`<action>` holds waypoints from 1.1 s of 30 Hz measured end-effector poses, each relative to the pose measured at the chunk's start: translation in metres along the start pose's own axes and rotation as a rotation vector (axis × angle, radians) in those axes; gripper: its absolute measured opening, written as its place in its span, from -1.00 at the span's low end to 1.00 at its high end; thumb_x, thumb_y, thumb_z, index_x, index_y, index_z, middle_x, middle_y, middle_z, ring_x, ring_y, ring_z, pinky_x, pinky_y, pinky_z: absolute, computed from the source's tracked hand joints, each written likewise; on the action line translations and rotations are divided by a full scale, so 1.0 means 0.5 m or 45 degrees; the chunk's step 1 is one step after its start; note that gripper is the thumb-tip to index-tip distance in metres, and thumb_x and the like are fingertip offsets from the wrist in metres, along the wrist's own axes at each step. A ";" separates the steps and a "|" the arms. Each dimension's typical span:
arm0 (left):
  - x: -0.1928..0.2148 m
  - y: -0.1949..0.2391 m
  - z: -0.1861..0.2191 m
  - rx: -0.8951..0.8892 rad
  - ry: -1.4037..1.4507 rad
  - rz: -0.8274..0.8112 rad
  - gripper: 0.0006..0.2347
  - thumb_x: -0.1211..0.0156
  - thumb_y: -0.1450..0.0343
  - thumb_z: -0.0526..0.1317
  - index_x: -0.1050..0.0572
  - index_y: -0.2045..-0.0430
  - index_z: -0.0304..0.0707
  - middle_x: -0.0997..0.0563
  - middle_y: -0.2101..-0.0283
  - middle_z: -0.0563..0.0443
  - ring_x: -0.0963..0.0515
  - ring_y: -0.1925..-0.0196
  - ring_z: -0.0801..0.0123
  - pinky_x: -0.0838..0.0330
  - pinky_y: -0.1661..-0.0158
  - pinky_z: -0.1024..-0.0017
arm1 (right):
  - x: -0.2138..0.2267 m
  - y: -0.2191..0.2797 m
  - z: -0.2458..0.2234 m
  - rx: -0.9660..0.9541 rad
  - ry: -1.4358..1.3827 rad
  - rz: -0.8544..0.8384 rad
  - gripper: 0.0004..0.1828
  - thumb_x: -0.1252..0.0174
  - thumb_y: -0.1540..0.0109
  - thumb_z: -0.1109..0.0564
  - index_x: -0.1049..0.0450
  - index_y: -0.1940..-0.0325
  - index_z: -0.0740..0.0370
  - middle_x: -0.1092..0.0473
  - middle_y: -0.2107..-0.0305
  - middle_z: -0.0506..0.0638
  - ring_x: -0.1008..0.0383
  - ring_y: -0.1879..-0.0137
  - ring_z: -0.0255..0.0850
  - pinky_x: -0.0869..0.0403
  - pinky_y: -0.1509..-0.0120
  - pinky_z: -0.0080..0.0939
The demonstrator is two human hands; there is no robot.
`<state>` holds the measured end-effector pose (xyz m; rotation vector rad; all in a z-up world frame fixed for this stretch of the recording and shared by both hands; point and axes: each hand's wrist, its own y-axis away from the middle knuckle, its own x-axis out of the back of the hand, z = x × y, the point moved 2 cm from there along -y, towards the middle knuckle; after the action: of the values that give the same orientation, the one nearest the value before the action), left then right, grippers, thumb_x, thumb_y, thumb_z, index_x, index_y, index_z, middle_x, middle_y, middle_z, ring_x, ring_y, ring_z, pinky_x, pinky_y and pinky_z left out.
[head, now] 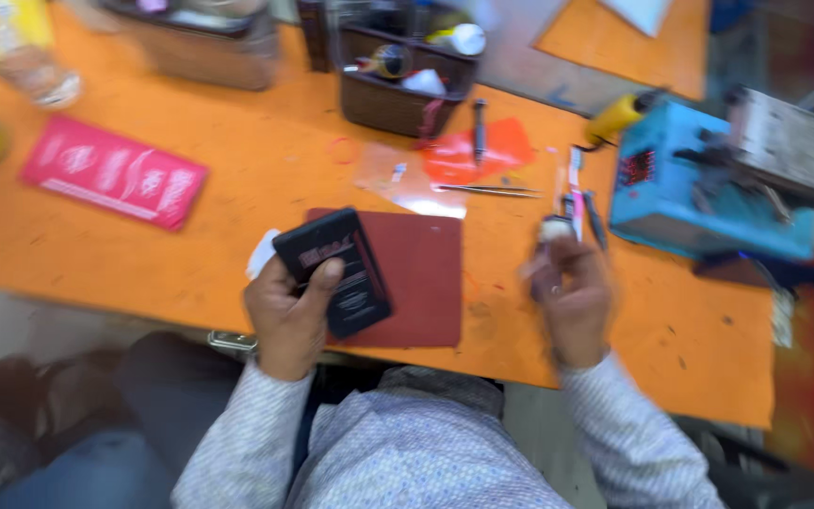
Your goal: The person cleans the back of a smartphone with a tissue, then applies a screen protector to the front. They smooth the protector with a card to remove bubbles and inspect the result by holding the phone up to the light.
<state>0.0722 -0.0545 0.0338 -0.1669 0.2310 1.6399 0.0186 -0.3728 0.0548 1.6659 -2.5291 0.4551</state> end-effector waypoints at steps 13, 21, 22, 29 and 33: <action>0.055 0.085 0.145 -0.523 -0.598 0.521 -0.38 -0.43 -0.27 -0.17 -0.32 -0.22 -0.37 -0.43 -0.08 -0.24 -0.41 -0.11 0.06 -0.31 -0.13 0.24 | -0.247 -0.052 -0.201 0.286 0.542 -0.791 -0.22 -0.37 -0.12 0.23 -0.22 -0.39 0.18 -0.56 0.31 -0.02 -0.55 0.16 -0.23 -0.52 0.03 -0.20; 0.050 -0.046 0.235 -0.393 -1.321 -0.185 -0.80 -0.45 -0.36 -0.14 -0.65 0.24 -0.19 -0.68 0.32 -0.07 -0.66 0.14 0.12 -0.44 -0.14 0.11 | -0.412 -0.136 -0.353 1.274 1.069 -1.490 -0.40 -0.37 -0.09 0.28 -0.42 -0.22 0.22 -0.47 0.34 -0.01 -0.51 0.11 -0.07 -0.41 -0.09 -0.03; 0.068 -0.047 0.237 -0.388 -1.213 -0.085 -0.81 -0.44 -0.35 -0.17 -0.69 0.23 -0.18 -0.68 0.36 -0.09 -0.67 0.19 0.11 -0.48 0.01 0.13 | -0.421 -0.142 -0.357 1.306 0.867 -1.341 -0.41 -0.36 -0.07 0.27 -0.41 -0.20 0.24 -0.47 0.24 0.08 -0.48 0.06 0.01 -0.40 -0.11 0.00; 0.209 -0.027 0.209 0.008 -0.546 0.442 -0.78 -0.33 -0.40 -0.22 -0.61 0.19 -0.40 -0.75 0.34 -0.01 -0.78 0.34 0.43 -0.67 0.30 0.45 | -0.463 -0.102 -0.195 0.768 0.276 -1.330 -0.56 -0.21 -0.15 0.35 -0.52 -0.14 0.25 -0.44 0.19 0.01 -0.42 0.00 0.01 -0.42 -0.15 -0.02; 0.232 -0.017 0.167 -0.209 -0.518 0.614 -0.79 -0.34 -0.46 -0.23 -0.62 0.17 -0.47 -0.75 0.28 -0.06 -0.68 0.24 0.54 -0.58 0.16 0.52 | -0.508 -0.064 -0.089 0.855 0.530 -1.329 -0.65 -0.34 -0.06 0.27 -0.58 0.07 0.17 -0.43 0.22 0.11 -0.40 0.08 0.08 -0.41 -0.02 -0.02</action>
<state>0.0735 0.0791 0.0856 0.1107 -0.1912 2.1297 0.1466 -0.1470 0.0461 2.4191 -0.9994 1.3701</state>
